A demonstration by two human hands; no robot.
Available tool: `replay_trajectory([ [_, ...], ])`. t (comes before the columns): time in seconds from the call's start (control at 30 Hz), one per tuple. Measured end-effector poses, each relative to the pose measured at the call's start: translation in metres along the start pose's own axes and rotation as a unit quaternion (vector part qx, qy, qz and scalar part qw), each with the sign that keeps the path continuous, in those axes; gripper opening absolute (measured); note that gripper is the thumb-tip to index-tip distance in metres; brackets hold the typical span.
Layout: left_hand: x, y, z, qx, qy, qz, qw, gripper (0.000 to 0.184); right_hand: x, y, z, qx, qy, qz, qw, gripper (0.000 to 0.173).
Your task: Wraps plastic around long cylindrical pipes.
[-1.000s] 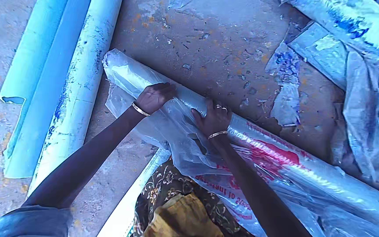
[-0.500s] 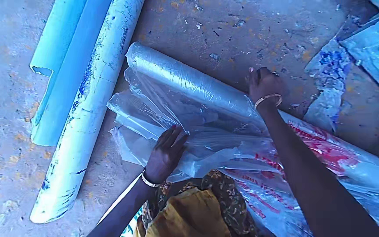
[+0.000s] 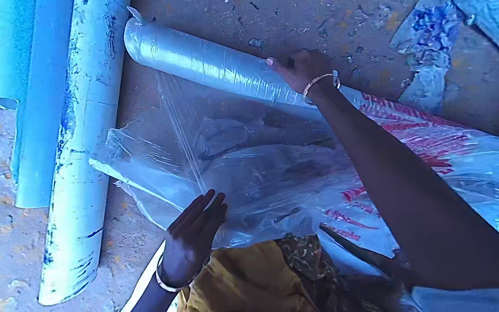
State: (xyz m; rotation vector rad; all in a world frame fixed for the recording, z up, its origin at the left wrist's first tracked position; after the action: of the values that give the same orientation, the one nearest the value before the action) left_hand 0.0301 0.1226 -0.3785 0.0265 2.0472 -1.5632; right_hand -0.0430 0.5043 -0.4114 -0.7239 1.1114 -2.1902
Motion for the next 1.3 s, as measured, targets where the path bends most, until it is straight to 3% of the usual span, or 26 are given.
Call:
replay_trajectory([
  [0.07,-0.004,0.002,0.013,0.009,-0.016,0.039,0.999,0.028,0.002,0.002,-0.004,0.001,0.034,-0.016,0.999,0.083],
  [0.13,0.011,0.011,0.013,0.016,-0.081,0.223,0.971,0.04,-0.005,-0.005,-0.002,-0.021,-0.001,-0.088,0.996,0.075],
  [0.2,0.036,-0.001,0.017,-0.023,-0.219,0.486,0.846,0.058,-0.024,-0.008,0.018,-0.028,-0.105,-0.253,0.961,0.058],
  [0.23,0.053,-0.015,0.013,-0.048,-0.284,0.529,0.799,0.063,-0.04,-0.015,0.034,-0.038,-0.158,-0.312,0.936,0.051],
  [0.27,0.073,-0.031,0.012,-0.061,-0.323,0.503,0.799,0.06,-0.061,-0.019,0.054,-0.046,-0.192,-0.326,0.925,0.052],
  [0.3,0.095,-0.045,0.011,-0.083,-0.326,0.427,0.839,0.054,-0.086,-0.025,0.077,-0.052,-0.211,-0.295,0.93,0.06],
  [0.37,0.121,-0.069,-0.008,-0.112,-0.214,0.232,0.942,0.05,-0.139,-0.033,0.131,-0.033,-0.214,-0.21,0.953,0.074],
  [0.4,0.112,-0.077,-0.036,-0.112,-0.153,0.169,0.967,0.049,-0.162,-0.029,0.158,-0.005,-0.206,-0.194,0.959,0.078],
  [0.47,0.046,-0.074,-0.119,-0.059,-0.057,0.128,0.988,0.044,-0.192,-0.004,0.204,0.046,-0.182,-0.178,0.966,0.089],
  [0.53,-0.016,-0.012,-0.201,0.057,0.056,0.144,0.986,0.045,-0.199,0.031,0.232,0.065,-0.155,-0.124,0.978,0.109],
  [0.6,-0.057,0.097,-0.262,0.18,0.14,0.103,0.968,0.055,-0.197,0.068,0.248,0.043,-0.113,-0.02,0.992,0.114],
  [0.67,-0.118,0.162,-0.289,0.305,0.131,0.03,0.943,0.061,-0.195,0.106,0.252,-0.107,-0.106,0.041,0.988,0.081],
  [0.73,-0.177,0.171,-0.295,0.418,0.047,0.009,0.907,0.064,-0.187,0.128,0.245,-0.297,-0.082,0.062,0.949,0.036],
  [0.77,-0.194,0.173,-0.296,0.42,0.018,0.011,0.907,0.062,-0.18,0.134,0.24,-0.359,-0.05,0.052,0.931,0.025],
  [0.83,-0.21,0.181,-0.288,0.38,0.012,-0.021,0.924,0.063,-0.167,0.147,0.238,-0.399,0.017,0.007,0.917,0.017],
  [0.97,-0.212,0.183,-0.288,0.342,0.029,-0.045,0.938,0.067,-0.15,0.156,0.258,-0.351,0.078,-0.079,0.93,0.018],
  [1.13,-0.201,0.193,-0.363,0.384,0.047,-0.058,0.921,0.067,-0.107,0.189,0.333,-0.347,0.114,-0.118,0.923,0.02],
  [1.23,-0.201,0.222,-0.363,0.444,0.125,-0.068,0.885,0.065,-0.117,0.191,0.359,-0.29,0.024,-0.235,0.927,0.031],
  [1.3,-0.196,0.213,-0.373,0.421,0.155,-0.059,0.892,0.062,-0.139,0.167,0.364,-0.278,-0.092,-0.326,0.899,0.044],
])
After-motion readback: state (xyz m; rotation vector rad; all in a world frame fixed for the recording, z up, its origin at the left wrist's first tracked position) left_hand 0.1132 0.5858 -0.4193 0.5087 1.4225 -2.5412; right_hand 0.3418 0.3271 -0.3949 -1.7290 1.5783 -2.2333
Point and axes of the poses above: each hand's wrist, its own z-axis away from the middle knuckle, its own y-axis out of the palm, x = y × z, the point moved 2 cm from there along -z, towards the middle knuckle, and after that the axes turned 8 degrees about x, right-handed, at the moved point
